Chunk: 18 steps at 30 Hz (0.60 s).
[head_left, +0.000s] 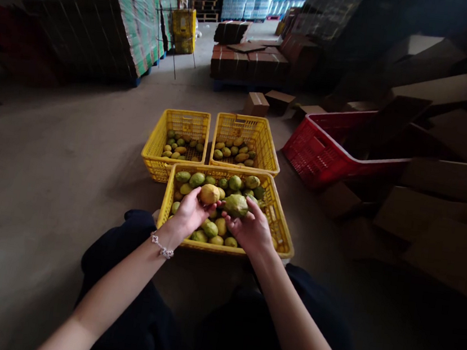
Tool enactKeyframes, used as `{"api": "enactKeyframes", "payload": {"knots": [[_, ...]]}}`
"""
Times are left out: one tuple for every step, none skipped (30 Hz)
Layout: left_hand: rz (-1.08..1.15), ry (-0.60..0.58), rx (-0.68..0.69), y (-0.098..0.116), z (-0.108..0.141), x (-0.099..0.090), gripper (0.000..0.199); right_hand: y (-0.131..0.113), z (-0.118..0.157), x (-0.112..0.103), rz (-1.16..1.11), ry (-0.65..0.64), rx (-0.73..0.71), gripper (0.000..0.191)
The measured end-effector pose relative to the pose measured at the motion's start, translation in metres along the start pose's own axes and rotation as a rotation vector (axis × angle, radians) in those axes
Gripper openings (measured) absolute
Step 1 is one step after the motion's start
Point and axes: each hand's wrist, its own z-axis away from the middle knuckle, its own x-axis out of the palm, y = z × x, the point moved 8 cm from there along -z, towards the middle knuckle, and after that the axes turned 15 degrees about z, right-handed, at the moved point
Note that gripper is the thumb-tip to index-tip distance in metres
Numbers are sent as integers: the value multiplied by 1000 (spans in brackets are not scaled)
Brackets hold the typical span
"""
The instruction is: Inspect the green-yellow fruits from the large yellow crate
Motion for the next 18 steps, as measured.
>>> {"api": "enactKeyframes", "payload": {"knots": [[-33,-16,32,2,0,0,24,-3,0,0,18,13,-38,8],[-76,-34,87,5,0,1,20,-6,1,-1,45,38,-89,6],[-126,-55,174,10,2,2,17,-11,3,-2,83,74,-153,9],[-181,-83,285,17,5,5,20,-16,6,-3,131,120,-232,17],[-239,-118,409,25,11,8,28,-23,10,-3,195,168,-323,27],[-298,-161,527,32,18,13,38,-30,16,-3,274,212,-421,38],[-359,-211,629,37,25,18,46,-37,22,-1,366,249,-518,48],[-422,-263,707,40,33,23,52,-43,28,1,465,282,-612,57],[-484,-311,761,42,39,28,55,-49,35,3,562,316,-706,62],[-539,-346,795,42,45,31,56,-54,41,4,649,351,-795,65],[-584,-368,819,43,49,33,55,-59,47,5,717,391,-881,65],[-617,-382,835,43,52,34,53,-63,53,5,768,432,-961,65],[-642,-392,847,43,54,34,51,-65,58,5,810,464,-1030,64],[-662,-402,858,42,56,34,49,-67,61,5,851,483,-1085,62],[-676,-413,874,42,57,35,47,-67,63,5,894,487,-1124,61],[-691,-424,892,42,59,36,46,-67,64,7,939,483,-1150,60],[-703,-437,909,41,61,37,45,-66,65,9,979,475,-1170,58],[-711,-448,921,40,63,38,45,-65,65,10,1013,464,-1185,55]]}}
